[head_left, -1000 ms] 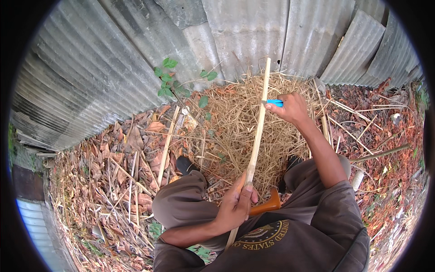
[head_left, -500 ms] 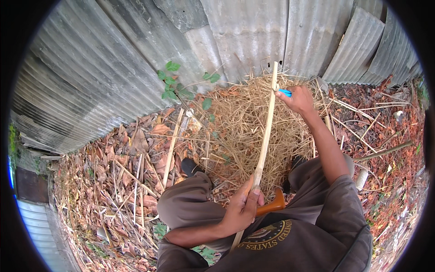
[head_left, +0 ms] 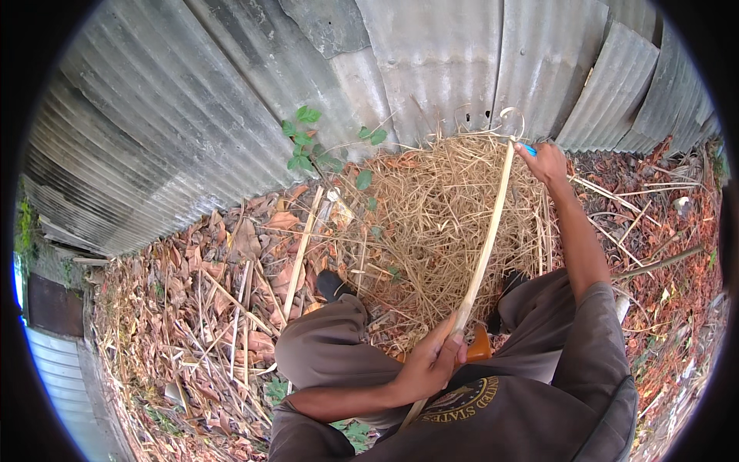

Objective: The person sits cross-legged on a small stool and uses a large machete to split and shape a long, thin stick. Afterward, they switch to a small blue utility knife to further refine and smooth the stick's surface.

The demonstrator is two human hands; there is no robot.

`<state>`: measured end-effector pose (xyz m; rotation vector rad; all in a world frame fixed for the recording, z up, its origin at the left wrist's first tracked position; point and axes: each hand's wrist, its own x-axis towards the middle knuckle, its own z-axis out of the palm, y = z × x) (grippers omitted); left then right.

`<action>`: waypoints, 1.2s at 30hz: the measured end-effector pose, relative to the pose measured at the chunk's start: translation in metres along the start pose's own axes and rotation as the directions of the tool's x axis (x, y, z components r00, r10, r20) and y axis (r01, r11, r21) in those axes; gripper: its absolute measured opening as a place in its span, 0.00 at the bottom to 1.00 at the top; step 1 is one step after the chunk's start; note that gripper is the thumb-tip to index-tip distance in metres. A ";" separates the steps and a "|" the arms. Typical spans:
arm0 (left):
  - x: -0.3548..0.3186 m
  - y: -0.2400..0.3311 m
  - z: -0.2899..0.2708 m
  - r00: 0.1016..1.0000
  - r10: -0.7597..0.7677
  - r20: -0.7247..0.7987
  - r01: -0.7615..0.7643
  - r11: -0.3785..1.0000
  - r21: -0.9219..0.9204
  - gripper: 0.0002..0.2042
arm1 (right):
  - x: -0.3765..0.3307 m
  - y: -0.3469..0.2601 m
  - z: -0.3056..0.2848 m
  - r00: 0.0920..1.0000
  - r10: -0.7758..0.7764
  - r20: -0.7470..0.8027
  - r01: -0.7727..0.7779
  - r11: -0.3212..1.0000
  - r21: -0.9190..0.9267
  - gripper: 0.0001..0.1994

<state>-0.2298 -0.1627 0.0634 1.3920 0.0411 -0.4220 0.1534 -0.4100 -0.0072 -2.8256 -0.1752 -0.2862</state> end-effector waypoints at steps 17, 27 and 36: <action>0.022 0.019 -0.013 0.995 0.041 -0.086 -0.049 0.995 -0.090 0.23 | -0.032 -0.044 -0.089 0.996 0.091 -0.005 -0.087 0.965 0.249 0.46; 0.008 0.004 -0.001 0.987 0.143 -0.068 -0.125 0.968 0.217 0.24 | -0.026 -0.051 -0.077 0.998 -0.046 -0.037 0.052 0.983 0.176 0.42; 0.000 -0.008 0.000 0.993 0.114 -0.030 -0.109 0.984 0.142 0.24 | -0.004 -0.033 -0.041 0.996 -0.067 -0.064 0.073 0.992 0.101 0.42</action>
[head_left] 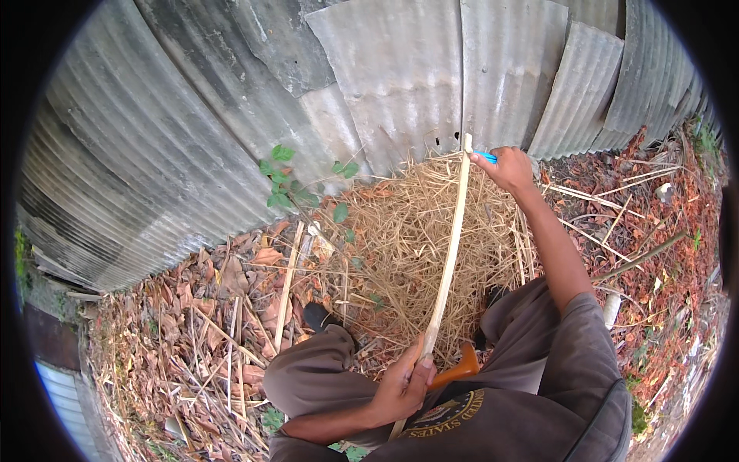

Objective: The person sits cross-legged on a small stool and uses a large machete to split and shape a long, thin stick. Afterward, they switch to a small blue utility knife to further refine and smooth the stick's surface.

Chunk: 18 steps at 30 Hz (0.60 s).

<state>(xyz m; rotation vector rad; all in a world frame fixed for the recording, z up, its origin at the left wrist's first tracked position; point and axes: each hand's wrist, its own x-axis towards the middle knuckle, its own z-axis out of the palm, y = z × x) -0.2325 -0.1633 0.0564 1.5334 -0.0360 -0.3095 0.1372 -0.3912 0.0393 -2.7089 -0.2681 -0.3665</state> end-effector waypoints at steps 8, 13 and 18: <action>0.004 0.015 -0.006 0.990 -0.136 0.031 0.138 0.986 -0.092 0.23 | 0.020 0.035 0.003 0.994 0.108 0.029 -0.105 0.990 -0.098 0.44; -0.005 0.015 -0.009 0.978 0.191 0.083 -0.195 0.980 0.037 0.23 | 0.028 0.148 0.018 0.809 0.585 -0.062 -0.583 0.811 0.042 0.49; 0.023 0.021 -0.032 0.991 -0.041 -0.125 0.010 0.970 -0.244 0.23 | 0.009 0.036 -0.034 0.929 0.364 0.070 -0.367 0.930 0.020 0.46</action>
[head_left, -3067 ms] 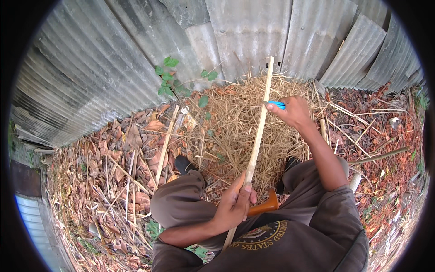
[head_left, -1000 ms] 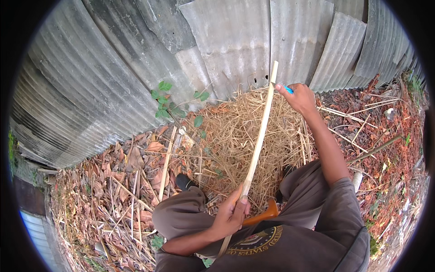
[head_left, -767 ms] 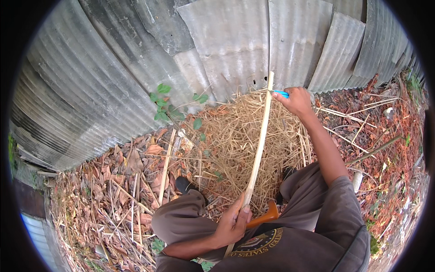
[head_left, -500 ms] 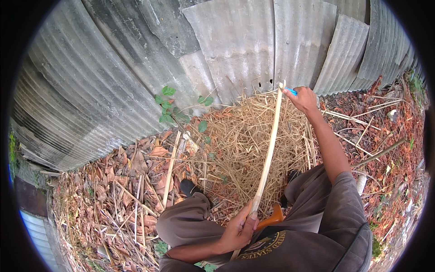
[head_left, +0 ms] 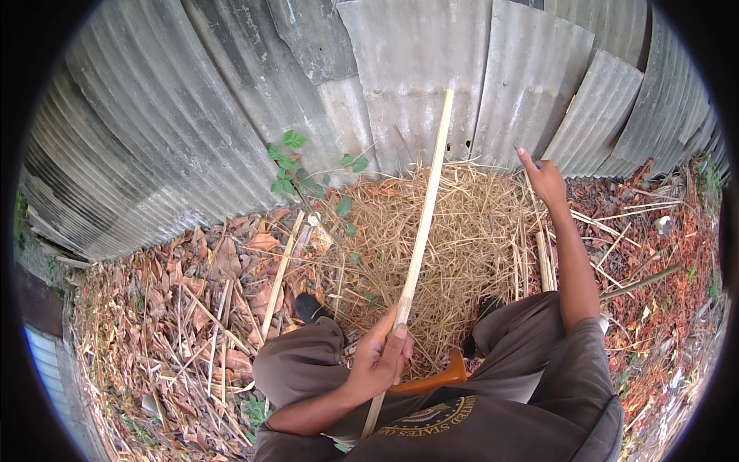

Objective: The person sits cross-legged on a small stool and uses a large machete to split and shape a long, thin stick. Afterward, they switch to a small blue utility knife to further refine and smooth the stick's surface.

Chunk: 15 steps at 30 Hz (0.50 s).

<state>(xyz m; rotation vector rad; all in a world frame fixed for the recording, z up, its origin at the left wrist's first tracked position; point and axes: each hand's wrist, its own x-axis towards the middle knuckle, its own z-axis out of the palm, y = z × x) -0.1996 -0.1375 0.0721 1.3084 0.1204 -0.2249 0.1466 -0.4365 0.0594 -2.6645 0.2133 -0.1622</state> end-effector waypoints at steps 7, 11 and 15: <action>0.021 -0.006 -0.005 0.990 0.030 -0.139 -0.031 0.999 -0.006 0.21 | -0.117 -0.101 0.002 0.819 -0.551 0.161 0.523 0.831 0.189 0.39; 0.028 -0.005 -0.009 0.976 0.016 -0.217 -0.009 0.999 0.033 0.21 | -0.162 -0.108 0.023 0.632 -0.744 0.219 0.722 0.667 0.184 0.38; 0.026 -0.002 -0.007 0.974 0.042 -0.223 -0.030 0.998 0.059 0.19 | -0.185 -0.111 0.040 0.518 -0.816 0.257 0.805 0.566 0.177 0.39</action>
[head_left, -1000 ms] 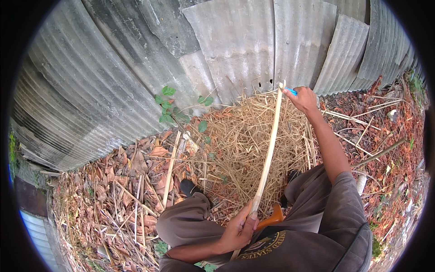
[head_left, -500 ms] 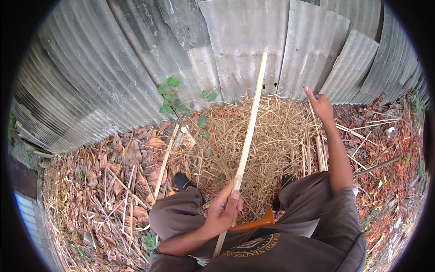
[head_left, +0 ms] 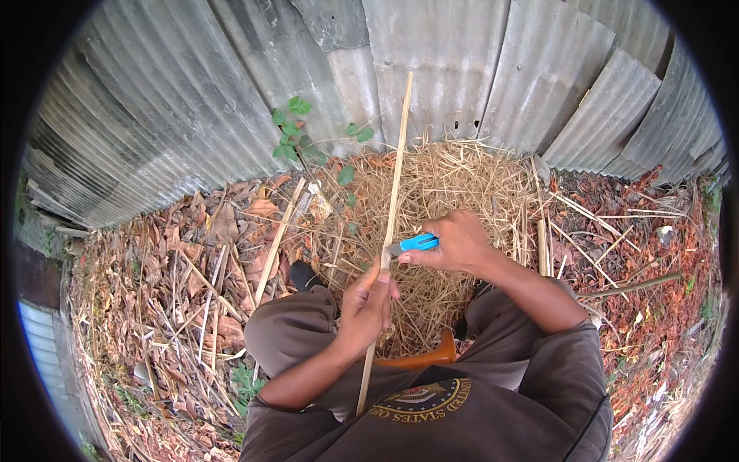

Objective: The person sits cross-legged on a small stool and uses a large machete to split and shape a long, thin stick. Afterward, they switch to a small blue utility knife to further refine and smooth the stick's surface.

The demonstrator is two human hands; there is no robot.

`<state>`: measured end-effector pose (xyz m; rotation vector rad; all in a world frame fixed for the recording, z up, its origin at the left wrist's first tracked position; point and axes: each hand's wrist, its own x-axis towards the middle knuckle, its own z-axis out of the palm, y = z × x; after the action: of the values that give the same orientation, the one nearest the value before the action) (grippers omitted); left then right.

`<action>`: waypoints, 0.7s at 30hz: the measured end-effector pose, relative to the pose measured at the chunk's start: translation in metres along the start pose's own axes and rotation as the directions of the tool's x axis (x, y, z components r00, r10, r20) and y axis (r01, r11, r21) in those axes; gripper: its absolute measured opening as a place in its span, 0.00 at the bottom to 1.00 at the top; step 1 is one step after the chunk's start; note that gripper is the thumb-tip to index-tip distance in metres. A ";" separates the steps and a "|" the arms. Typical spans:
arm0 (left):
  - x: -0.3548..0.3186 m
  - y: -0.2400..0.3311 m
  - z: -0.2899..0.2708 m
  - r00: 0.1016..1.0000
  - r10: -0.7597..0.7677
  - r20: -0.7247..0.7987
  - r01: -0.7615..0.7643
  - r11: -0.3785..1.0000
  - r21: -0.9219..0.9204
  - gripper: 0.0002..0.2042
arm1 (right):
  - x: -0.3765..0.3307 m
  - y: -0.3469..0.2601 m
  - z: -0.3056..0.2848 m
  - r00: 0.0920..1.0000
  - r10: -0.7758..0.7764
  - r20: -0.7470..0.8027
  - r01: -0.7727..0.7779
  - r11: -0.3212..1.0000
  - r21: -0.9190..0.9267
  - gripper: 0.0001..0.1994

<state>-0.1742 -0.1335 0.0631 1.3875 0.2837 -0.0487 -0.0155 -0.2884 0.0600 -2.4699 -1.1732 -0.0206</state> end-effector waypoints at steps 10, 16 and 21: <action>-0.005 -0.003 0.010 0.989 0.147 -0.031 -0.140 0.976 0.168 0.17 | 0.008 0.018 0.013 0.954 -0.215 -0.211 0.207 0.977 -0.059 0.39; -0.002 -0.011 0.011 0.989 0.146 -0.036 -0.139 0.979 0.150 0.17 | 0.014 0.030 0.028 0.943 -0.168 -0.286 0.157 0.986 -0.061 0.38; -0.001 -0.014 0.012 0.992 0.124 -0.014 -0.120 0.981 0.155 0.16 | 0.020 0.044 0.029 0.964 -0.035 -0.264 0.029 0.999 -0.027 0.37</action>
<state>-0.1762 -0.1474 0.0522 1.5576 0.2173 0.0484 0.0259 -0.2885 0.0214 -2.3766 -1.1014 -0.3641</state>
